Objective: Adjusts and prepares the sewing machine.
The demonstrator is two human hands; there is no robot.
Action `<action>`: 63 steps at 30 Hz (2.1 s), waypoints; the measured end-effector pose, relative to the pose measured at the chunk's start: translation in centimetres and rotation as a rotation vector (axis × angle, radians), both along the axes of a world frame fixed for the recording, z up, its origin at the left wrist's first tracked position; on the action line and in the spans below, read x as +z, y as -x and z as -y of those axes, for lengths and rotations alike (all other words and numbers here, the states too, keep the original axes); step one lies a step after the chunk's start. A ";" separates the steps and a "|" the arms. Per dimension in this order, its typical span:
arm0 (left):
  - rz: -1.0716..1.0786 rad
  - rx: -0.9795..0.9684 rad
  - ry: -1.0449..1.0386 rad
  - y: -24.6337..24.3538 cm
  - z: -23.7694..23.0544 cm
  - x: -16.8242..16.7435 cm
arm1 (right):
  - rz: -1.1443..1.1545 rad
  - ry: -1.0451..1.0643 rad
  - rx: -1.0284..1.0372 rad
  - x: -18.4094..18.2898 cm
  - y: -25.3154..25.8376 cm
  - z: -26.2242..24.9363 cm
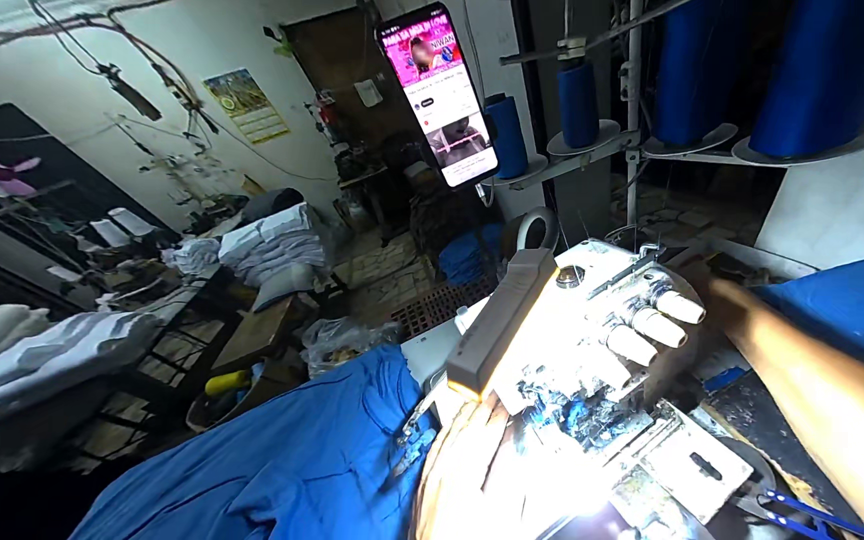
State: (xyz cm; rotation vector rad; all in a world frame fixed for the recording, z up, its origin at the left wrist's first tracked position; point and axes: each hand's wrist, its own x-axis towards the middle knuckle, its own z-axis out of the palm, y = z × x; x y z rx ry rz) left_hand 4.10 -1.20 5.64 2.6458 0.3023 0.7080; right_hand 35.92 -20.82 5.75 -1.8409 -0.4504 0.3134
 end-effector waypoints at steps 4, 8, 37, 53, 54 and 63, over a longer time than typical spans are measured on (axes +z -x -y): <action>-0.116 0.030 -0.044 2.0 0.6 0.2 | 0.087 -0.201 0.139 -2.7 -0.6 -0.2; -0.159 0.004 -0.064 3.5 0.2 -0.1 | -0.104 -0.239 -0.044 -2.2 0.9 0.1; -0.178 0.033 -0.174 1.3 2.2 1.5 | 0.274 0.246 -0.048 -1.5 -3.1 -1.9; -0.034 0.026 -0.227 -0.7 2.6 -0.3 | 0.196 -0.092 0.019 -1.7 17.8 5.4; -0.017 0.026 -0.220 -0.7 2.5 -0.4 | 0.144 -0.063 0.127 -2.3 17.5 4.7; -0.049 0.047 -0.155 -0.6 3.2 0.4 | 0.126 0.123 0.346 -2.8 14.6 0.2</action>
